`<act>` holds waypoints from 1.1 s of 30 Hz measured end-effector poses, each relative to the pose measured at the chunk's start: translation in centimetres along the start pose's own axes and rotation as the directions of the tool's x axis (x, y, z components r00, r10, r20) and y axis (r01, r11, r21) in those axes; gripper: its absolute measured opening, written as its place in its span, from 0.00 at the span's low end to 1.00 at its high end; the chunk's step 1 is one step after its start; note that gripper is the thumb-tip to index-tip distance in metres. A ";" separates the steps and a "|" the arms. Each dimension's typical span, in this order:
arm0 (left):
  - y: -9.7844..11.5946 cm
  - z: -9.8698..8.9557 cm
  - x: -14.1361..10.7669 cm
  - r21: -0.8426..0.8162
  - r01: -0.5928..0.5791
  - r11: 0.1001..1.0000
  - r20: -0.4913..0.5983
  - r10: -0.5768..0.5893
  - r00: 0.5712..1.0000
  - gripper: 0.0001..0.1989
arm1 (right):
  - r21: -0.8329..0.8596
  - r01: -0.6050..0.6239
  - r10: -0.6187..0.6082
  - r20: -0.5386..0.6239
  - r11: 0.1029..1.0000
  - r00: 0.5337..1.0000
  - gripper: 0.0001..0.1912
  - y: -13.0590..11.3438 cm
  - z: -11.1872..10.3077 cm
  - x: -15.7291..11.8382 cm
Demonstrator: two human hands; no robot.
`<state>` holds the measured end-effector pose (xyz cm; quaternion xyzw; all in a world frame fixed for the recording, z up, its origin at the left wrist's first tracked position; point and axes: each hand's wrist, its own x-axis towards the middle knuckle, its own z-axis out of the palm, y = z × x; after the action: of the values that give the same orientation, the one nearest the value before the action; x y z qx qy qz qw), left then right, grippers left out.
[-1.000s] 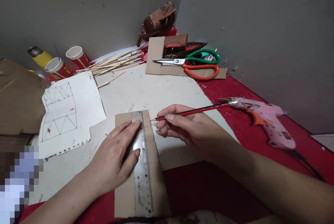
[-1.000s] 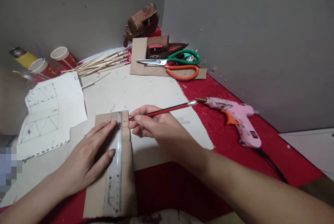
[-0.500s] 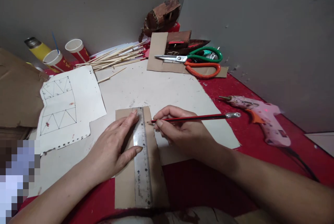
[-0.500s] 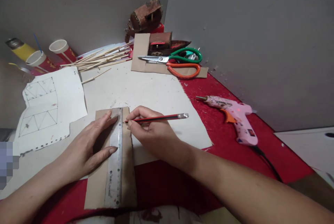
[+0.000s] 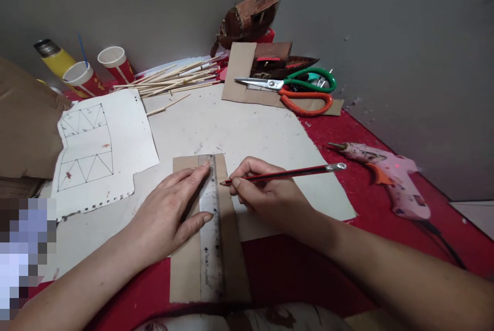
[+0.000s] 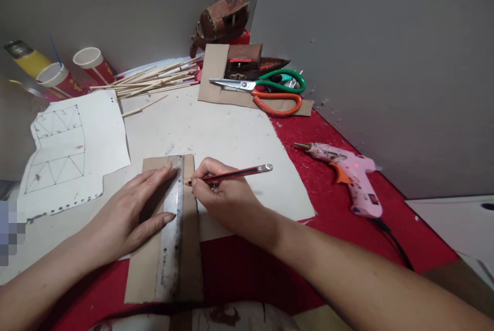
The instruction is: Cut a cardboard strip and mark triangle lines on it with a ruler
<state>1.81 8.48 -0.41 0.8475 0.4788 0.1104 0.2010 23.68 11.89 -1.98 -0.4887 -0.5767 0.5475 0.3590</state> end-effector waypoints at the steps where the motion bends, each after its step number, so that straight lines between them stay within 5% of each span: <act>1: 0.0 0.0 0.0 0.000 0.003 1.000 0.004 -0.003 1.000 0.38 | -0.009 0.002 -0.002 0.004 1.000 1.000 0.04 0.0 0.0 0.0; 16: 0.1 -0.1 0.2 0.009 0.023 1.000 0.022 -0.023 0.999 0.36 | -0.093 0.033 -0.031 0.024 0.995 0.999 0.05 0.5 0.1 -0.1; 27: 0.1 -0.1 0.2 0.032 -0.008 0.999 0.008 0.007 1.000 0.34 | -0.229 0.210 -0.192 0.102 0.950 0.976 0.07 -0.5 -0.4 -0.5; 33: 0.1 0.0 0.2 0.039 -0.015 0.999 0.006 0.014 1.000 0.34 | -0.270 0.189 -0.182 0.049 0.944 0.982 0.08 -0.2 -0.4 -0.5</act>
<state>1.98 8.65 -0.39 0.8550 0.4742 0.1000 0.1847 24.16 11.53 -1.62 -0.4707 -0.6942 0.4323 0.3313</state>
